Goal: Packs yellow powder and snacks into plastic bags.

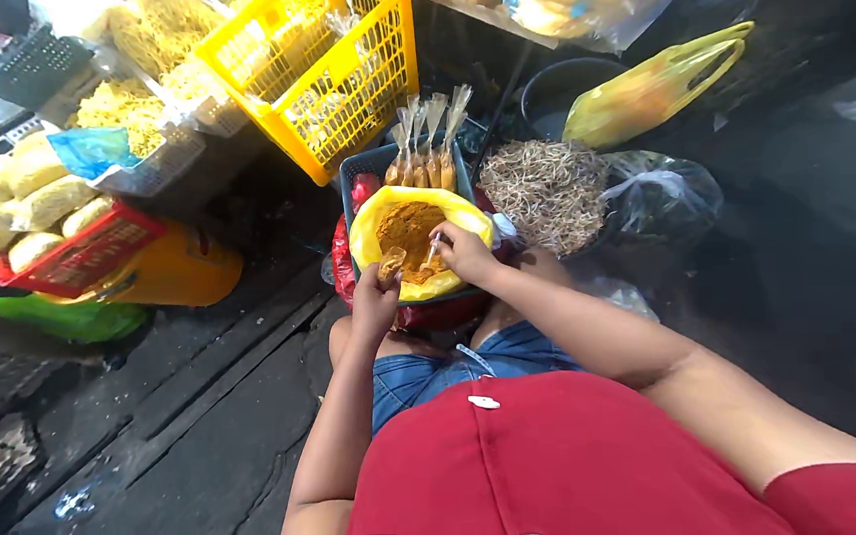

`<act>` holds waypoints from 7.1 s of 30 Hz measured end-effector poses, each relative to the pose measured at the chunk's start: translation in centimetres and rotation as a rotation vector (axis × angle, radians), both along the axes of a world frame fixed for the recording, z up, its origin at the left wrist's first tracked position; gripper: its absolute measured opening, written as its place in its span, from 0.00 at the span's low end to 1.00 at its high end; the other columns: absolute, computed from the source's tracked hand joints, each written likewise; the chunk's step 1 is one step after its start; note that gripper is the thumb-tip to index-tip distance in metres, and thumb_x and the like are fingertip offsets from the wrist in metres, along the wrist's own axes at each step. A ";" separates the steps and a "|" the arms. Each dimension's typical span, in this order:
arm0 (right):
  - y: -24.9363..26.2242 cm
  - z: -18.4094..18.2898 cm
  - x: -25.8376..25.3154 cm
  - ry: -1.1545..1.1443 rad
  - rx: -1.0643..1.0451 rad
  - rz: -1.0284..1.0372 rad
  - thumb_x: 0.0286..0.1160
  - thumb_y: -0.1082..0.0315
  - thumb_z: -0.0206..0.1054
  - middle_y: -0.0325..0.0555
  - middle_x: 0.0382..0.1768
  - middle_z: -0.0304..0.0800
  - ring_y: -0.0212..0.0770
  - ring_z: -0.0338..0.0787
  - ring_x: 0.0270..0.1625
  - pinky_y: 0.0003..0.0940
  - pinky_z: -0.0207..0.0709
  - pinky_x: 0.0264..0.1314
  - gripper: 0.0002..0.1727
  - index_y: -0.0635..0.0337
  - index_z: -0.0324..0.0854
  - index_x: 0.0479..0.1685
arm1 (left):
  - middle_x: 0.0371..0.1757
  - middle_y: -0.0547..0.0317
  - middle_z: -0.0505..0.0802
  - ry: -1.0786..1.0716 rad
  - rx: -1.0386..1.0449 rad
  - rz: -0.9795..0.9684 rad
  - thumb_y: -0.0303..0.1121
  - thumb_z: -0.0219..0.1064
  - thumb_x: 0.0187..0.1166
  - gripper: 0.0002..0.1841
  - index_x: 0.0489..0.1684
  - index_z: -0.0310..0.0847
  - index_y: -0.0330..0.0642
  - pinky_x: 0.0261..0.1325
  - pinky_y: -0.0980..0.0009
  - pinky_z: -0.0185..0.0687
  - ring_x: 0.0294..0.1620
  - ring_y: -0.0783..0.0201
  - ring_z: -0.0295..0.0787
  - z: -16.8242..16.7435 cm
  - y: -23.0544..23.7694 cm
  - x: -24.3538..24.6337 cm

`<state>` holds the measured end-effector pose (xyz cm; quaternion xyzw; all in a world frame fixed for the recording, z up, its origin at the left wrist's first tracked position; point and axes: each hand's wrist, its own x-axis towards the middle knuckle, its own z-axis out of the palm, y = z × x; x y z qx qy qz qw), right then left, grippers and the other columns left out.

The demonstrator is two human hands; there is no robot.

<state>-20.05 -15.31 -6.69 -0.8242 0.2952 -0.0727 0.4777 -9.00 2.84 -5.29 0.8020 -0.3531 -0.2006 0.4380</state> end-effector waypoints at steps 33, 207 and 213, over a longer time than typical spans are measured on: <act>-1.4 4.9 -5.9 0.017 -0.195 0.052 0.88 0.71 0.56 0.63 0.58 0.89 0.60 0.89 0.63 0.60 0.78 0.70 0.15 0.68 0.82 0.63 | 0.44 0.58 0.94 1.000 -0.723 -0.029 0.55 0.65 0.78 0.24 0.62 0.81 0.47 0.50 0.66 0.89 0.45 0.63 0.92 3.4 -1.3 0.4; 1.3 13.0 -6.0 -0.811 -0.124 0.232 0.78 0.75 0.65 0.63 0.52 0.93 0.54 0.89 0.66 0.45 0.75 0.76 0.11 0.74 0.92 0.41 | 0.24 0.84 0.87 0.522 -0.483 -0.623 0.42 0.61 0.87 0.13 0.34 0.91 0.68 0.30 0.87 0.73 0.24 0.87 0.77 5.7 -3.4 -6.7; 1.1 11.9 -6.1 -0.549 0.284 0.198 0.73 0.73 0.73 0.62 0.65 0.84 0.48 0.82 0.70 0.42 0.74 0.72 0.10 0.73 0.89 0.45 | 0.32 0.88 0.91 0.261 -0.550 -0.440 0.43 0.57 0.89 0.14 0.40 0.92 0.69 0.34 0.87 0.77 0.28 0.88 0.81 7.5 -3.0 -2.2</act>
